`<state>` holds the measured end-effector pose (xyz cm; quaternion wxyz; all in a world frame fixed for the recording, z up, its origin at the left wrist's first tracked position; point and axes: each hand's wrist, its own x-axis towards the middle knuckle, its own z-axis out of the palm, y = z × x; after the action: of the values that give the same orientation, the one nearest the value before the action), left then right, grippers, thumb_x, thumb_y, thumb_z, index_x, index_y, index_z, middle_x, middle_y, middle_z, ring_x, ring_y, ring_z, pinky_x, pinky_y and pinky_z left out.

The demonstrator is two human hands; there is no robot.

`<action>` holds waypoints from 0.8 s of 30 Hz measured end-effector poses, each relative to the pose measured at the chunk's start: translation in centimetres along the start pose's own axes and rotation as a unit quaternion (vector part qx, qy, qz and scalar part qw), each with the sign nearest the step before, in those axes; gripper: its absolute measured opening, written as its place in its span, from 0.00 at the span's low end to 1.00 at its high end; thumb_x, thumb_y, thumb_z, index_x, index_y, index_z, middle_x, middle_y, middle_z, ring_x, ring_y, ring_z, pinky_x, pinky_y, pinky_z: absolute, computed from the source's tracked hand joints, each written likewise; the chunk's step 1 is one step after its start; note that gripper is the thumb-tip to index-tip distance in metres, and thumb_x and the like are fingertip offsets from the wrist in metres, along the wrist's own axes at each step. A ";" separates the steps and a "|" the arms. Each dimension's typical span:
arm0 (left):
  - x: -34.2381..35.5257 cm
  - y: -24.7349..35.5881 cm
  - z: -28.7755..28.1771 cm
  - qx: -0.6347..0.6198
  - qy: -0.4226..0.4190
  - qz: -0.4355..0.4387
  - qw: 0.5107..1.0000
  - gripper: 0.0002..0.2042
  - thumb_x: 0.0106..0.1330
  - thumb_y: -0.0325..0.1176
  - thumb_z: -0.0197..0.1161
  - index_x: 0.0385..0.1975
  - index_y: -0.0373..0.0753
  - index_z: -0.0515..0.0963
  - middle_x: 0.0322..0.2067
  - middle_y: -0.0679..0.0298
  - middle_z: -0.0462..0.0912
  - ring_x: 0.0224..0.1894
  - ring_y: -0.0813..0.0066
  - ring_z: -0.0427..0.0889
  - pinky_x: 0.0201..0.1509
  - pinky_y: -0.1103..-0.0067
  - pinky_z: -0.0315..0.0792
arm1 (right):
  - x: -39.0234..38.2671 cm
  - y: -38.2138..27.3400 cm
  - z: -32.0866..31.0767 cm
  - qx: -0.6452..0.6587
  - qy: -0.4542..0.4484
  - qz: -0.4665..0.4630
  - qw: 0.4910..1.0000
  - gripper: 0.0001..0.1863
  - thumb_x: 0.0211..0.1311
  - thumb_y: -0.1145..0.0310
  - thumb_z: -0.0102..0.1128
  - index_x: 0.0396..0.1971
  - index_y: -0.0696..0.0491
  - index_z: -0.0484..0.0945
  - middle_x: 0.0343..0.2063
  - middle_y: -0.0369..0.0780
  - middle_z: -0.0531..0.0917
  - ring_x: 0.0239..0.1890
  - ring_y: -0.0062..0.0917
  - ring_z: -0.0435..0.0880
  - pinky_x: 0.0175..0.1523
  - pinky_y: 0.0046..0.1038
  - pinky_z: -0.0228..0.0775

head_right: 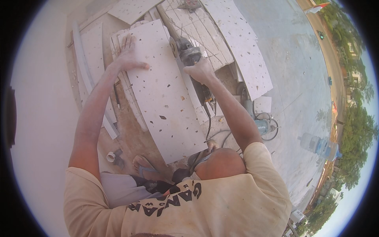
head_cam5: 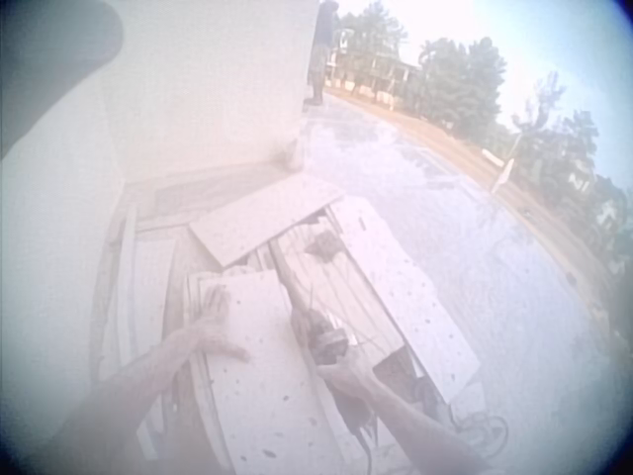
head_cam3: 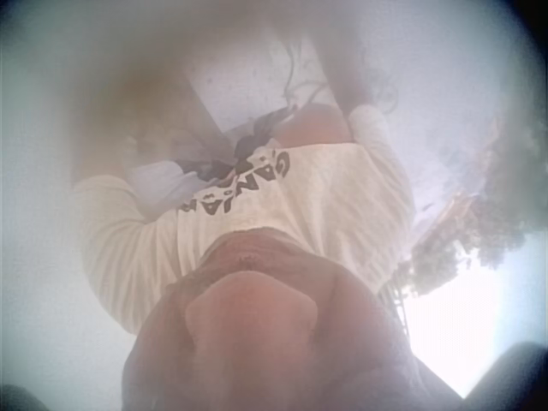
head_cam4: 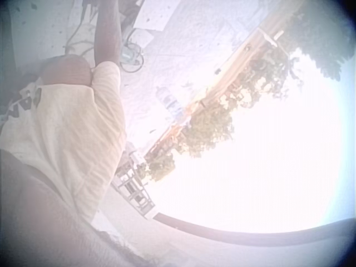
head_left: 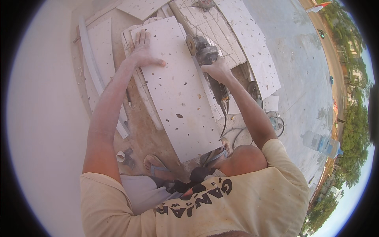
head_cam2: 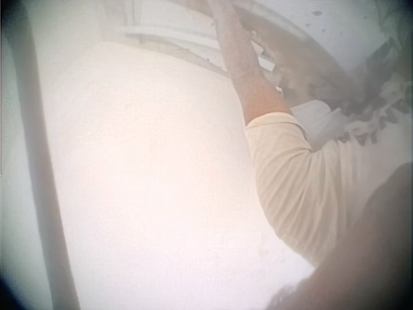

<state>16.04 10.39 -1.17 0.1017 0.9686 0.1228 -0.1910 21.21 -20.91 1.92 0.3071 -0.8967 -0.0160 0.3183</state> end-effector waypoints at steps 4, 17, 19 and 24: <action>0.0 0.0 -0.2 -0.004 -0.001 0.001 1.000 0.77 0.36 0.65 0.80 0.78 0.33 0.32 0.79 0.50 0.26 0.81 0.54 0.22 0.82 0.60 0.32 | 1.1 0.7 0.4 0.000 0.024 -0.013 1.000 0.36 0.39 0.57 0.71 0.46 0.69 0.77 0.31 0.49 0.86 0.31 0.34 0.88 0.29 0.33 0.80; 0.1 -0.3 -0.1 -0.006 -0.002 0.005 1.000 0.77 0.35 0.67 0.79 0.78 0.34 0.32 0.79 0.49 0.27 0.81 0.52 0.23 0.82 0.59 0.29 | 0.7 -1.7 -0.5 0.003 0.013 -0.006 1.000 0.41 0.40 0.56 0.72 0.53 0.70 0.73 0.35 0.49 0.87 0.35 0.33 0.88 0.34 0.33 0.82; -0.1 0.1 -0.4 0.001 -0.009 0.001 1.000 0.77 0.35 0.67 0.79 0.78 0.34 0.32 0.79 0.49 0.27 0.81 0.52 0.23 0.82 0.59 0.29 | 0.9 -1.6 -0.4 0.002 0.020 -0.006 1.000 0.41 0.40 0.56 0.72 0.53 0.70 0.73 0.33 0.48 0.87 0.34 0.33 0.88 0.33 0.32 0.82; 0.1 -0.1 -0.2 -0.002 -0.004 0.004 1.000 0.76 0.35 0.66 0.79 0.78 0.34 0.32 0.79 0.49 0.27 0.81 0.53 0.23 0.82 0.59 0.29 | 1.7 -1.3 -0.1 -0.002 0.023 -0.015 1.000 0.39 0.41 0.58 0.72 0.51 0.69 0.74 0.32 0.48 0.87 0.33 0.33 0.89 0.33 0.32 0.82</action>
<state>16.14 10.59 -1.05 0.1045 0.9681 0.1193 -0.1942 22.85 -19.53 1.80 0.3106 -0.9040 -0.0226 0.2930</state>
